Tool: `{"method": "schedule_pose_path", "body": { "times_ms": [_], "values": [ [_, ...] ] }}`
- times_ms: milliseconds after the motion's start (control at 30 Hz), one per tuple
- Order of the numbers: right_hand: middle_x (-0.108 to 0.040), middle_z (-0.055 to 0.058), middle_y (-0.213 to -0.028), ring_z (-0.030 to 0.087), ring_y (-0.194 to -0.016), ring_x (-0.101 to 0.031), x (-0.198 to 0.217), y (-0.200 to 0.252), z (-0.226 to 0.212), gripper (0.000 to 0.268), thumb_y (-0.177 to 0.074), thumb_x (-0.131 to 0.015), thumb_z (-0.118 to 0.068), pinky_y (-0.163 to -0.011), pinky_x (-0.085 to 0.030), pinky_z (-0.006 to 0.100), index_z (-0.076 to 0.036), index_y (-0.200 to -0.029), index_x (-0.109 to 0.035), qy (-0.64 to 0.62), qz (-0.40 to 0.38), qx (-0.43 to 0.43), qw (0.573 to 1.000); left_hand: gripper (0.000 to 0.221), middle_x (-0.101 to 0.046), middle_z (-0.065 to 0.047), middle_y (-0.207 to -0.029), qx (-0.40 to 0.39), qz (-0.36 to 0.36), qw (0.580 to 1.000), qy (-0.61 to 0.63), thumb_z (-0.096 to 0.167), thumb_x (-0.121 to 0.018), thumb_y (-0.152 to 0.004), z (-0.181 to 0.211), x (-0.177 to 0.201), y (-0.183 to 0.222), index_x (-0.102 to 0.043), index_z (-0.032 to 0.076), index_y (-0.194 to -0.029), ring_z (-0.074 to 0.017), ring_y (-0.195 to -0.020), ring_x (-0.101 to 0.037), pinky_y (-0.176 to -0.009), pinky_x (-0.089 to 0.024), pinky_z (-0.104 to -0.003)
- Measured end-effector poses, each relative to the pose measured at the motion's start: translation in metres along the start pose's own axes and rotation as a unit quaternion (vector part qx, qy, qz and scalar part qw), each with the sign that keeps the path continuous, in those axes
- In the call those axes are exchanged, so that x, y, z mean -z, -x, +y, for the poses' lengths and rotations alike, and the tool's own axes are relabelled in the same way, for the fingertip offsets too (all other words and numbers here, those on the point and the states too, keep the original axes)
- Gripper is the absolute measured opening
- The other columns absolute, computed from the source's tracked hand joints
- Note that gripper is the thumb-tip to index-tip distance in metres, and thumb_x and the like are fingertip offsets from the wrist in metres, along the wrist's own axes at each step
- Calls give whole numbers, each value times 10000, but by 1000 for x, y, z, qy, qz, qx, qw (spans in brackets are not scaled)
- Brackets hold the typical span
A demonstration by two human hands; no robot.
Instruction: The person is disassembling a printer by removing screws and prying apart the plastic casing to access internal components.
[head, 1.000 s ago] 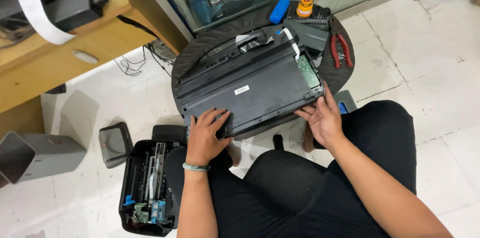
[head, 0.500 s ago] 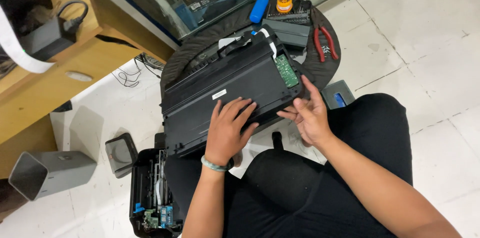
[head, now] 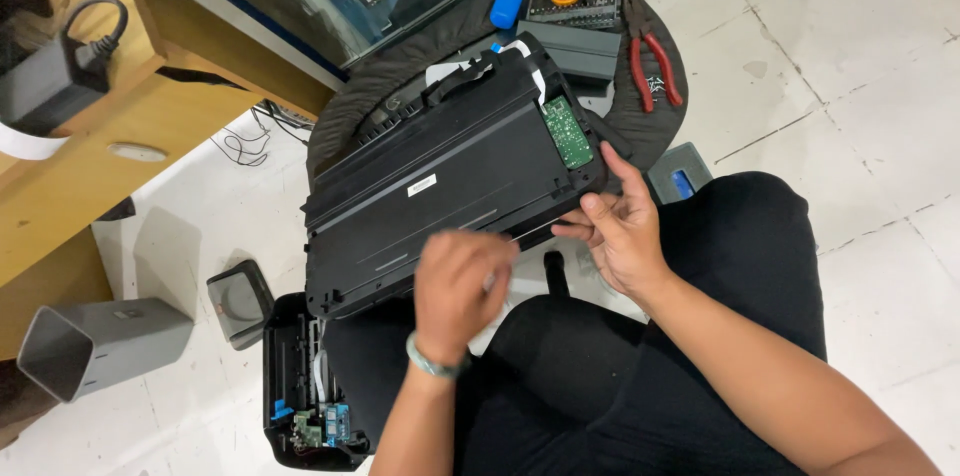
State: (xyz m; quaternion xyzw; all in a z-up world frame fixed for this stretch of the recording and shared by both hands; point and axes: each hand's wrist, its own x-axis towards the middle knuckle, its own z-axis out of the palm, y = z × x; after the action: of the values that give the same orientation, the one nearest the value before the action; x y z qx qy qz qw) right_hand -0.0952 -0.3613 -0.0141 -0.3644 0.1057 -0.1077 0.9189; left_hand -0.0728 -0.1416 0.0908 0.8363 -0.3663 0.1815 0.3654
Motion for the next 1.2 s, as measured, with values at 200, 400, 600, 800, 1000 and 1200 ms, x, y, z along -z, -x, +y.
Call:
{"method": "schedule_pose_path", "body": {
  "times_ms": [200,400,600,800,1000,1200],
  "values": [
    [-716,87,-789,240,-829,-776,-24,3,-22,741,-979,-672,-93,-758,-691,454,-148,-1621,-308,41,-18,-2,999,589,-667,-175,-1332,282,-223,836,415,300,-679,-967,38,-19,39,-485,54,-1465,-267,-1254,-657,-1068,-557,-378],
    [-726,271,-1105,435,-938,-739,13,-9,2,671,-997,-618,-22,-737,-677,534,-242,-1590,-395,-11,-8,-4,1000,715,-564,-256,-1452,396,150,656,624,153,-744,-930,-66,-100,104,-392,-19,-1529,-429,-1305,-573,-1102,-429,-664],
    [-716,265,-1144,395,-948,-739,20,-14,0,649,-1018,-602,-56,-761,-678,507,-253,-1598,-390,11,-20,2,1000,632,-617,-219,-1408,328,206,687,615,81,-732,-926,-102,-130,140,-464,-1,-1492,-423,-1256,-601,-1092,-447,-691],
    [-685,258,-1244,379,-992,-731,28,-18,1,625,-1040,-605,-117,-784,-677,485,-283,-1600,-382,51,-8,11,999,549,-605,-220,-1415,319,258,662,627,23,-671,-953,-112,-136,150,-486,-24,-1467,-485,-1229,-594,-1045,-492,-703],
    [-685,254,-1253,380,-982,-734,36,-25,3,619,-1058,-604,-131,-786,-683,478,-292,-1609,-372,68,-3,22,997,548,-615,-225,-1402,319,244,697,595,33,-700,-944,-170,-201,214,-509,-37,-1452,-438,-1222,-601,-1012,-514,-681],
    [-706,238,-1228,328,-967,-752,29,-25,-4,594,-1079,-593,-156,-784,-700,428,-294,-1611,-370,89,-2,30,996,453,-667,-260,-1304,320,225,722,570,35,-711,-954,-106,-132,156,-583,-95,-1368,-410,-1166,-645,-978,-562,-646]
  ]
}}
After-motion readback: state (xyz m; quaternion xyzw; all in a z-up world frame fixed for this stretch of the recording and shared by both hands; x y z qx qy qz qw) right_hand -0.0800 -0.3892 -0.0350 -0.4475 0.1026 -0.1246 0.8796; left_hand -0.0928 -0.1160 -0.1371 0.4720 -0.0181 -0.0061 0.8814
